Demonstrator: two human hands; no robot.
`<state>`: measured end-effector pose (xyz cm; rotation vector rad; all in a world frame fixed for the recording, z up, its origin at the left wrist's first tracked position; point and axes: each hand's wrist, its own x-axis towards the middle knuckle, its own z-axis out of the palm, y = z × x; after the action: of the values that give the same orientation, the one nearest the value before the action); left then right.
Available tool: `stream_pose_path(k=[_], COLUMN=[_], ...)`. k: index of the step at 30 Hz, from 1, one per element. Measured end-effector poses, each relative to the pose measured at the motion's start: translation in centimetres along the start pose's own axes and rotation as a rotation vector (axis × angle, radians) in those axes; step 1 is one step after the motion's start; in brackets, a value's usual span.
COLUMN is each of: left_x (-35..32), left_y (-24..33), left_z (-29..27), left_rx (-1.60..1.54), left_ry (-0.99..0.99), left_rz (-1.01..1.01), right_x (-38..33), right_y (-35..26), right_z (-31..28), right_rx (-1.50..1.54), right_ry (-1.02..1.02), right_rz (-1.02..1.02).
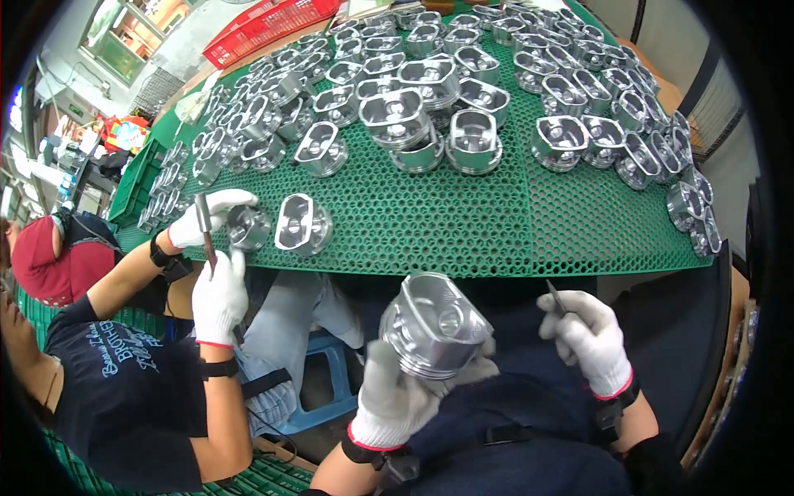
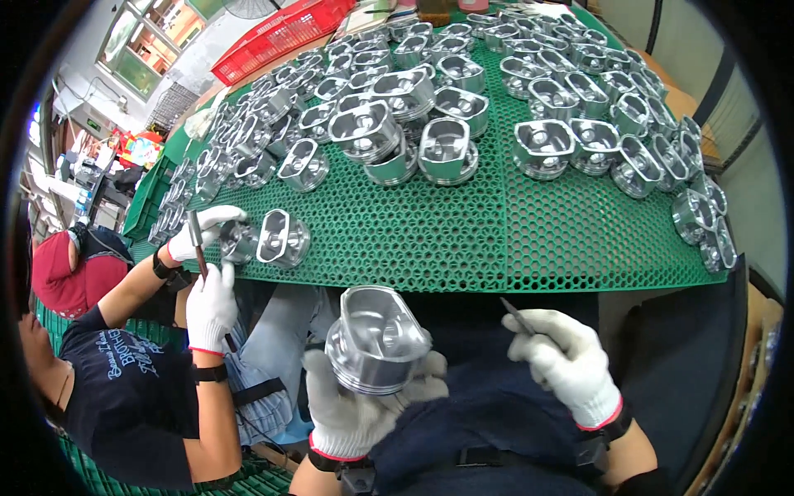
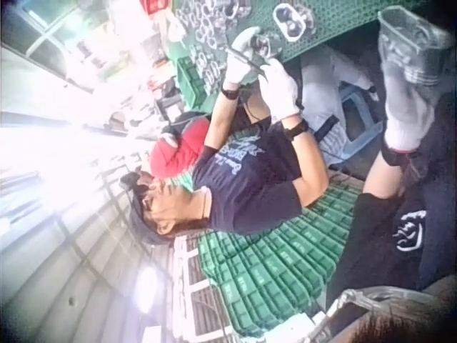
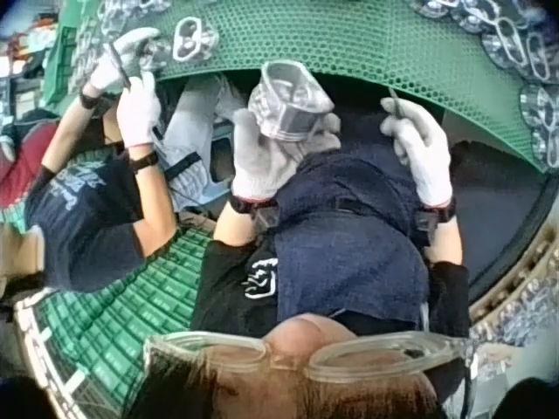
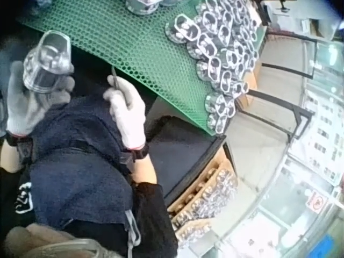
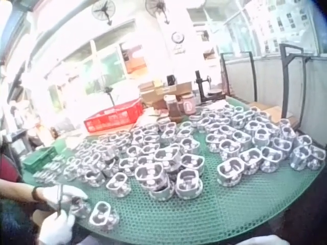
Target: Checking metal piston parts for quality and recording tally marks in a notebook.
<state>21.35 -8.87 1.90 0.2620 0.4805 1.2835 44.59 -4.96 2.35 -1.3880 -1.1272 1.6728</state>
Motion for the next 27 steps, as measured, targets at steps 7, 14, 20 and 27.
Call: stream_pose_path(k=[7,14,20,27], left_x=[2.2,1.3,0.6,0.2], left_y=[-0.2,-0.8,-0.8,-0.8], left_z=[1.2,0.7,1.0,1.4], left_rx=[1.677,1.381,1.325,1.199], left_ry=[-0.101,-0.301,-0.304,-0.253], left_rz=[0.620,0.643,0.565,0.564], right_x=[2.7,1.7,1.7,1.9], right_y=[1.6,2.0,3.1,3.7], right_z=[2.5,0.9,0.2,0.5], right_rx=[-0.233,0.565,0.643,0.717], right_ry=[-0.167,-0.349,-0.441,-0.484], right_rz=[-0.383,0.203,0.209,0.271])
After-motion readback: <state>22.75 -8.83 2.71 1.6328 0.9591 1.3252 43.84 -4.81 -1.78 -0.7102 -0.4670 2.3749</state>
